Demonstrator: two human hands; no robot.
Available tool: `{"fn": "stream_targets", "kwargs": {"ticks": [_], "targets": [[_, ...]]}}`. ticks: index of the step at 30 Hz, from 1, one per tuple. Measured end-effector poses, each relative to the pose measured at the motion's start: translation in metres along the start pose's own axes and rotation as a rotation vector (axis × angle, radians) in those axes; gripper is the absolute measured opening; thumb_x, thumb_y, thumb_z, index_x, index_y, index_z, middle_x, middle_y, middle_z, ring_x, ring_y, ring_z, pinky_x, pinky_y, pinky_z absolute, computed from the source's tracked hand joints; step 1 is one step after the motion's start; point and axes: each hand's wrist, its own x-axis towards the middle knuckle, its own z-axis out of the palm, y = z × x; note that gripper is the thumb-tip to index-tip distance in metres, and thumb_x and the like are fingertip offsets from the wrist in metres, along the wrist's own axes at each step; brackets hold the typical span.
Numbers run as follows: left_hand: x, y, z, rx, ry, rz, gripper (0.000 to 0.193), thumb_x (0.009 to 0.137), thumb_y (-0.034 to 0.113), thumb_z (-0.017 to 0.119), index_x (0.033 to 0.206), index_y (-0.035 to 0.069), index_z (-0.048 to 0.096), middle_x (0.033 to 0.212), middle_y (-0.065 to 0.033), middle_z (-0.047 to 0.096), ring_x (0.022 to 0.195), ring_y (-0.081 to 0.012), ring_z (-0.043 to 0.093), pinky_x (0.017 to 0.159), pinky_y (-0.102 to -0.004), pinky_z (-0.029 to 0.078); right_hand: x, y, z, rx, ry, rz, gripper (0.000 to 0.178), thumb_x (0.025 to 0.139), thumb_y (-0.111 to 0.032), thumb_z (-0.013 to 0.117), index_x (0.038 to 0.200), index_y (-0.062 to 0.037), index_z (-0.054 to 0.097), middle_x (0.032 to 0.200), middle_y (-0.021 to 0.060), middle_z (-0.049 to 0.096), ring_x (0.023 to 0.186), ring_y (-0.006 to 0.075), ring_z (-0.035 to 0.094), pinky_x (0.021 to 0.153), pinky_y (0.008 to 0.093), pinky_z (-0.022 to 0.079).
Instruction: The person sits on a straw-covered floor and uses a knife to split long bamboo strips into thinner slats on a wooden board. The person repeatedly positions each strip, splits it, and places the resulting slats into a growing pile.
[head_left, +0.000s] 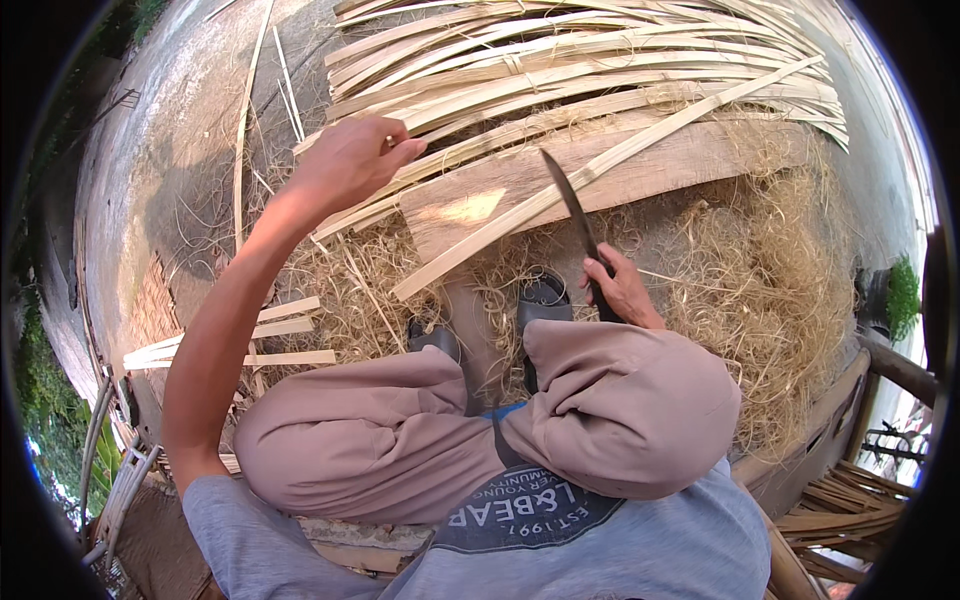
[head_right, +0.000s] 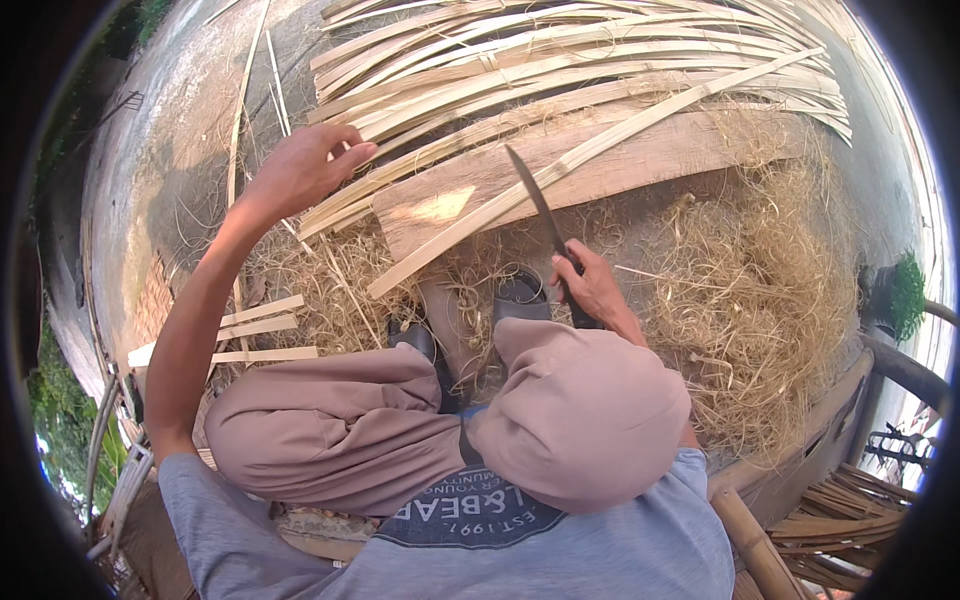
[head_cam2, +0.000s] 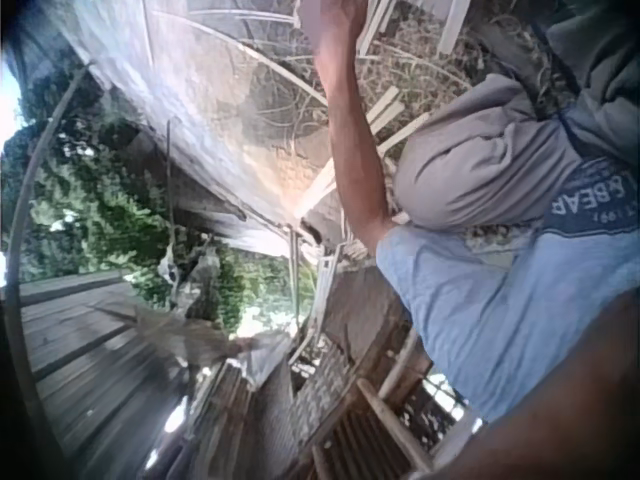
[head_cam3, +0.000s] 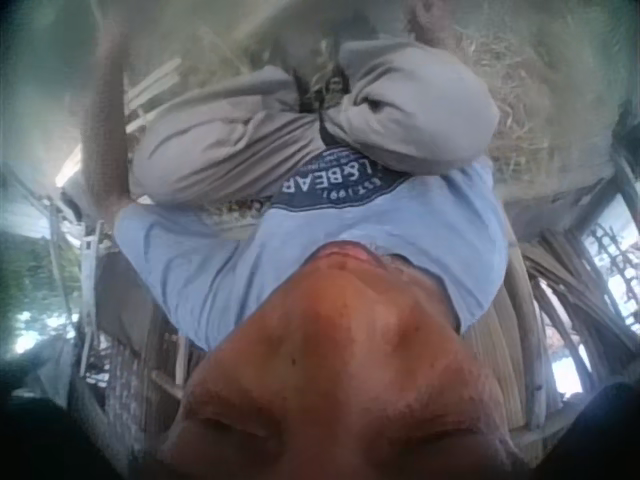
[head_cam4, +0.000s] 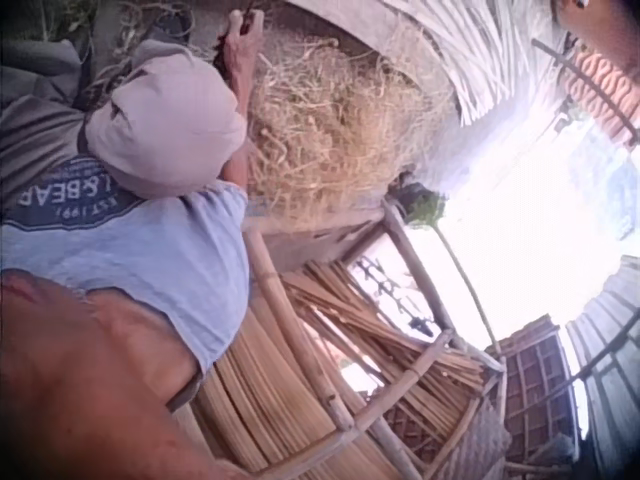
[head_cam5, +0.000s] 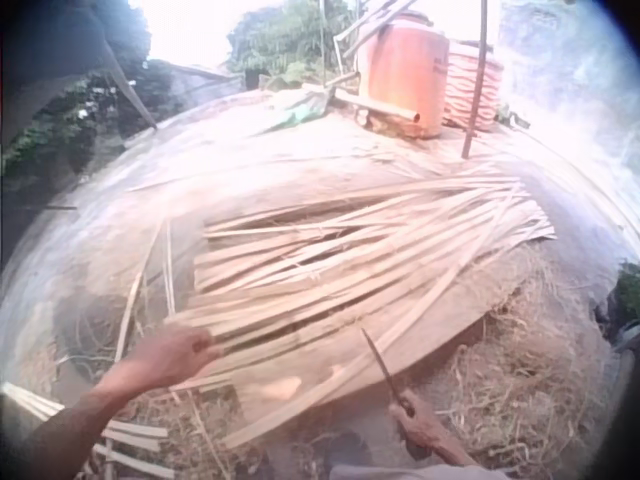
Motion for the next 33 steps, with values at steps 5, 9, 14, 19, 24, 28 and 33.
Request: {"fn": "stream_targets", "kwargs": {"ticks": [5, 9, 14, 19, 24, 28, 33], "targets": [[0.078, 0.085, 0.142, -0.002, 0.026, 0.165, 0.047, 0.100, 0.045, 0.065, 0.106, -0.001, 0.070, 0.096, -0.0195, 0.072, 0.089, -0.0356, 0.072, 0.080, -0.0505, 0.056, -0.047, -0.076, 0.094, -0.476, -0.368, 0.069, 0.043, 0.105, -0.042, 0.058, 0.124, -0.0052, 0.068, 0.118, 0.0237, 0.067, 0.127, 0.0347, 0.058, 0.105, 0.0444, 0.044], [0.117, 0.157, 0.237, -0.114, 0.365, 0.093, 0.043, 0.098, 0.034, 0.068, 0.119, -0.003, 0.063, 0.114, -0.0198, 0.064, 0.101, -0.0383, 0.068, 0.084, -0.0543, 0.051, -0.036, -0.032, 0.098, -0.404, -0.348, -0.124, 0.042, 0.106, -0.040, 0.057, 0.120, -0.0018, 0.067, 0.096, 0.0200, 0.070, 0.104, 0.0309, 0.069, 0.091, 0.0434, 0.052], [0.168, 0.183, 0.245, -0.324, 0.477, 0.048, 0.029, 0.099, 0.031, 0.067, 0.106, 0.003, 0.066, 0.108, -0.0163, 0.067, 0.101, -0.0349, 0.067, 0.094, -0.0547, 0.038, -0.003, -0.006, 0.079, 0.099, -0.009, 0.099, 0.030, 0.106, -0.024, 0.057, 0.106, 0.0049, 0.066, 0.076, 0.0119, 0.070, 0.063, 0.0180, 0.069, 0.064, 0.0371, 0.056], [0.204, 0.198, 0.238, -0.409, 0.497, 0.145, 0.022, 0.097, 0.028, 0.068, 0.095, 0.006, 0.069, 0.091, -0.0117, 0.070, 0.094, -0.0303, 0.066, 0.097, -0.0497, 0.028, 0.027, 0.000, 0.071, -0.014, 0.246, -0.035, 0.031, 0.099, -0.023, 0.067, 0.109, 0.0061, 0.066, 0.083, 0.0153, 0.072, 0.077, 0.0250, 0.072, 0.074, 0.0412, 0.058], [0.204, 0.199, 0.240, -0.484, 0.487, 0.182, 0.015, 0.097, 0.017, 0.062, 0.090, 0.007, 0.070, 0.091, -0.0143, 0.070, 0.094, -0.0317, 0.069, 0.104, -0.0568, 0.030, -0.001, -0.055, 0.153, -0.199, 0.424, -0.155, 0.036, 0.091, -0.022, 0.075, 0.116, 0.0035, 0.067, 0.101, 0.0198, 0.075, 0.098, 0.0325, 0.073, 0.087, 0.0433, 0.057], [0.205, 0.197, 0.240, -0.470, 0.498, 0.176, 0.022, 0.096, 0.027, 0.070, 0.088, 0.006, 0.069, 0.089, -0.0113, 0.069, 0.091, -0.0309, 0.066, 0.097, -0.0509, 0.029, 0.008, -0.036, 0.115, -0.173, 0.115, -0.164, 0.037, 0.090, -0.022, 0.075, 0.117, 0.0030, 0.067, 0.105, 0.0203, 0.076, 0.102, 0.0315, 0.073, 0.089, 0.0427, 0.056], [0.210, 0.200, 0.241, -0.449, 0.550, 0.179, 0.021, 0.098, 0.027, 0.068, 0.089, 0.007, 0.069, 0.092, -0.0108, 0.070, 0.091, -0.0305, 0.066, 0.097, -0.0516, 0.029, 0.015, -0.016, 0.115, -0.097, 0.109, -0.212, 0.036, 0.091, -0.022, 0.074, 0.116, 0.0035, 0.067, 0.105, 0.0210, 0.076, 0.102, 0.0307, 0.073, 0.089, 0.0429, 0.056]]}}
